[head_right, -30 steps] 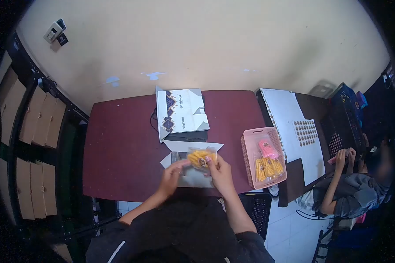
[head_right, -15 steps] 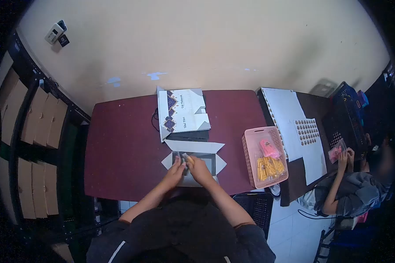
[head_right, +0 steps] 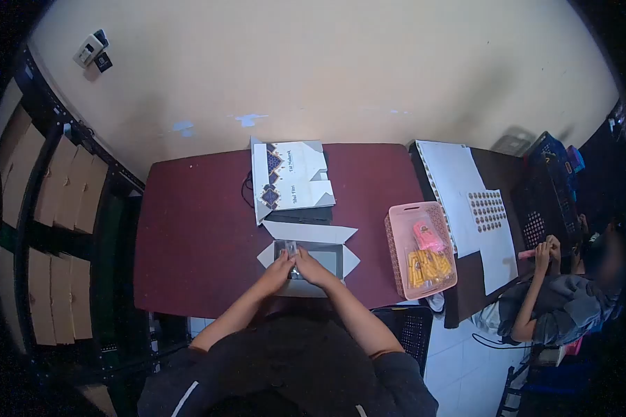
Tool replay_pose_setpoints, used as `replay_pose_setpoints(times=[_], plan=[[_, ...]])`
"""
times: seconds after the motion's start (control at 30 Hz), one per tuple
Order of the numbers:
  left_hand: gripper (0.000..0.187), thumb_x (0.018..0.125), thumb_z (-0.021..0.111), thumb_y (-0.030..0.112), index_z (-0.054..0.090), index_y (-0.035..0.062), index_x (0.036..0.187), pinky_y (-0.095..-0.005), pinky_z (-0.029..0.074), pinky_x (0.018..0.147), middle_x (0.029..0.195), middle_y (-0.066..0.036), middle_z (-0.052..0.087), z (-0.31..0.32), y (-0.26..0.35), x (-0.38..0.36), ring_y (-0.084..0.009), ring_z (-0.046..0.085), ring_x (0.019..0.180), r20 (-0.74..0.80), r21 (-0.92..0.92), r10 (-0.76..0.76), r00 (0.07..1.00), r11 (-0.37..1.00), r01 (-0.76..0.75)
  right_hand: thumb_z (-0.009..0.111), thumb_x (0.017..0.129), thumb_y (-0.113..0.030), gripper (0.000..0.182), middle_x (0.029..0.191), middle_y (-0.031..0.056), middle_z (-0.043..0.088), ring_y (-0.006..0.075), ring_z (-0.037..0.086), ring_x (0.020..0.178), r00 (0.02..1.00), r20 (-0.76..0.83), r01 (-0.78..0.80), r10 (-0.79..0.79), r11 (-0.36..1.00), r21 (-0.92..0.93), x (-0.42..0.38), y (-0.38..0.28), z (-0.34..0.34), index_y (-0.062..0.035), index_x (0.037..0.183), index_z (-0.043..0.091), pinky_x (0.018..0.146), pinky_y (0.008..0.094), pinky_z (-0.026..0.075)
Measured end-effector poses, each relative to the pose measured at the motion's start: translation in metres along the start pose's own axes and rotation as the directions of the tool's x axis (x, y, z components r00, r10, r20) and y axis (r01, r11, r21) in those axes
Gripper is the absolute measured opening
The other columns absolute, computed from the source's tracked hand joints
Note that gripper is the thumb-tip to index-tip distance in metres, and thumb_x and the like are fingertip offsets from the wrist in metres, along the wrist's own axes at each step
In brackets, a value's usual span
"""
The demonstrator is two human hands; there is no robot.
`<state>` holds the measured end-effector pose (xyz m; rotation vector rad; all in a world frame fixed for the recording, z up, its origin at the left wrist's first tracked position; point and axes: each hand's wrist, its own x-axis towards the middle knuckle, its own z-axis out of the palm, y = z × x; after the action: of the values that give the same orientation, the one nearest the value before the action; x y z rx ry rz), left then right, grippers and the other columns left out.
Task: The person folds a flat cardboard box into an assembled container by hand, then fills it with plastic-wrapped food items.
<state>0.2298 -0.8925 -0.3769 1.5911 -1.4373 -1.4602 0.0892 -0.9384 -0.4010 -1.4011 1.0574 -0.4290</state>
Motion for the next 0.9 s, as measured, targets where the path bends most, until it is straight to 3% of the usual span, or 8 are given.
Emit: replay_pose_setpoints(times=[0.1,0.2,0.23,0.37,0.5,0.73,0.8,0.9], plan=[[0.065,0.095,0.034,0.039,0.024,-0.0116,0.135,-0.0332,0.013,0.111,0.143,-0.03,0.019,-0.005,0.014,-0.006,-0.0353,0.015,0.136,0.023,-0.055,-0.015,1.0,0.998,0.016,0.033,0.094,-0.033,0.05,0.111,0.0325,0.053,0.0443,0.05,0.108,0.992,-0.068,-0.126,0.108,0.907,-0.401,-0.022,-0.043,-0.002,0.0026,0.129,0.036,0.093,0.0462,0.039],[0.069,0.093,0.037,0.041,0.024,-0.013,0.134,-0.0336,0.014,0.111,0.142,-0.032,0.019,-0.003,0.013,-0.01,-0.037,0.015,0.136,0.012,0.012,-0.018,1.0,1.0,0.018,0.035,0.094,-0.036,0.048,0.107,0.0293,0.054,0.0437,0.052,0.102,0.992,-0.089,-0.117,0.085,0.866,-0.485,-0.027,-0.06,-0.002,0.0003,0.124,0.044,0.089,0.0478,0.041],[0.07,0.093,0.038,0.04,0.021,-0.0136,0.134,-0.0343,0.014,0.111,0.142,-0.033,0.018,-0.003,0.018,-0.016,-0.0377,0.014,0.136,-0.001,0.048,0.001,1.0,0.999,-0.001,0.046,0.091,-0.035,0.045,0.105,0.0267,0.055,0.041,0.053,0.1,0.986,-0.162,-0.099,0.032,0.902,-0.42,-0.023,-0.05,0.002,-0.001,0.12,0.051,0.087,0.0436,0.042],[0.074,0.092,0.042,0.04,0.016,-0.0154,0.135,-0.0361,0.014,0.111,0.142,-0.035,0.013,-0.007,0.031,-0.028,-0.0394,0.012,0.136,-0.033,0.112,0.028,0.999,0.993,-0.024,0.059,0.085,-0.024,0.039,0.093,0.0203,0.052,0.0329,0.054,0.09,0.936,-0.301,0.077,-0.184,0.939,-0.335,-0.009,-0.028,0.014,0.0018,0.113,0.052,0.08,0.0361,0.045],[0.07,0.092,0.044,0.037,0.021,-0.0135,0.135,-0.0354,0.019,0.109,0.14,-0.034,0.021,-0.01,0.05,-0.043,-0.0386,0.02,0.134,-0.105,0.235,0.086,0.991,0.97,-0.059,0.065,0.079,-0.023,0.036,0.085,0.0142,0.05,0.0234,0.05,0.077,0.907,-0.358,0.116,-0.22,0.95,-0.288,-0.003,-0.024,0.017,0.0002,0.101,0.049,0.069,0.0335,0.043],[0.068,0.093,0.04,0.036,0.021,-0.0146,0.134,-0.0364,0.021,0.109,0.14,-0.032,0.023,-0.012,0.048,-0.039,-0.0385,0.023,0.133,0.002,0.237,0.043,0.999,0.971,-0.043,0.065,0.079,-0.017,0.031,0.081,0.0096,0.052,0.0177,0.051,0.074,0.936,-0.28,0.158,-0.213,0.965,-0.208,-0.001,-0.02,0.011,0.0014,0.101,0.051,0.066,0.0304,0.044],[0.067,0.093,0.038,0.037,0.023,-0.0141,0.133,-0.0365,0.022,0.109,0.139,-0.032,0.026,-0.011,0.047,-0.039,-0.0389,0.025,0.132,0.0,0.192,0.034,0.999,0.981,-0.034,0.063,0.081,-0.014,0.029,0.08,0.008,0.053,0.0143,0.052,0.072,0.958,-0.275,0.048,-0.076,0.993,-0.105,-0.006,-0.023,0.008,0.0013,0.102,0.052,0.063,0.0281,0.045],[0.067,0.094,0.036,0.039,0.024,-0.0145,0.133,-0.0364,0.022,0.109,0.138,-0.032,0.027,-0.007,0.041,-0.036,-0.0388,0.026,0.131,-0.024,0.277,-0.005,1.0,0.961,0.011,0.06,0.083,-0.013,0.026,0.078,0.0069,0.055,0.0128,0.053,0.069,0.947,-0.298,0.081,-0.119,0.987,-0.138,-0.012,-0.024,0.001,0.0025,0.102,0.054,0.061,0.0274,0.046]])
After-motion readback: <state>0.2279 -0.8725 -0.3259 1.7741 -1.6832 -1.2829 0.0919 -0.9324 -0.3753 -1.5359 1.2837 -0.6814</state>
